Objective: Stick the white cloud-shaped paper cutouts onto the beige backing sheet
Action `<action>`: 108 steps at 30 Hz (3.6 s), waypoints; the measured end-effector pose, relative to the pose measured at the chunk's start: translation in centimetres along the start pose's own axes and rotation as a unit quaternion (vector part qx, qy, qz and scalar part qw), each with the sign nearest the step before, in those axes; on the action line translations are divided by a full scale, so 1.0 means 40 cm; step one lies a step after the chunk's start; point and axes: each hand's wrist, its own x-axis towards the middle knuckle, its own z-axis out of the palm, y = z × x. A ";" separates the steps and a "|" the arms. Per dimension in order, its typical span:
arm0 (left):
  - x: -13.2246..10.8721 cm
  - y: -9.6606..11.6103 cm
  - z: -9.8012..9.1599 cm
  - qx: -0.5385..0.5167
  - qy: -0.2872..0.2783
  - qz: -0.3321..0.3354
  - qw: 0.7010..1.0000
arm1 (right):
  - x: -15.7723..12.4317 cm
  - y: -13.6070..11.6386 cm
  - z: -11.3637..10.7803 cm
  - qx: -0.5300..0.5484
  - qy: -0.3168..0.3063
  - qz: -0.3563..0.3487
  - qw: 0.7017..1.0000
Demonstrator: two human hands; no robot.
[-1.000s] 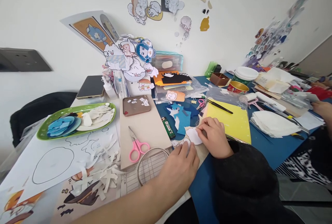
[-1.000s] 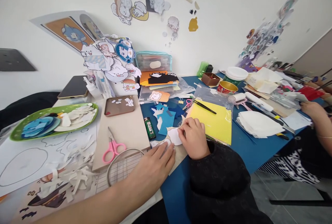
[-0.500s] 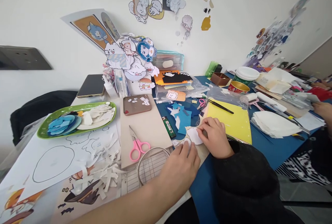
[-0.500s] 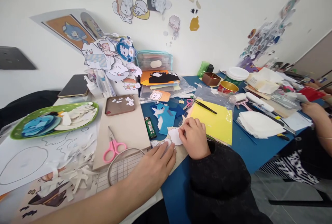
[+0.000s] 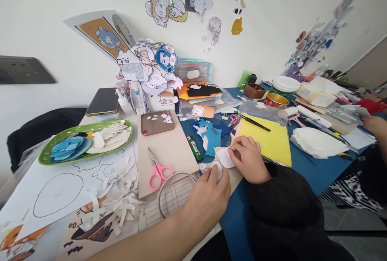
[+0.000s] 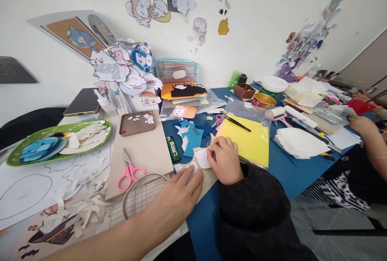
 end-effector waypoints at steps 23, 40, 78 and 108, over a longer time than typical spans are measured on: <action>0.019 -0.047 -0.073 -0.200 -0.083 -0.067 0.974 | 0.012 0.003 -0.056 0.346 0.112 0.094 0.927; -0.099 -0.318 -0.425 -0.671 0.300 -0.350 0.580 | 0.277 -0.304 -0.256 0.103 0.444 -0.375 0.807; 0.015 -0.176 -0.213 -0.241 -0.017 -0.263 0.934 | 0.204 -0.135 -0.441 0.638 0.311 -0.096 0.698; -0.069 -0.242 -0.306 -0.051 -0.203 -0.271 0.939 | 0.208 -0.180 -0.447 0.623 0.302 -0.094 0.716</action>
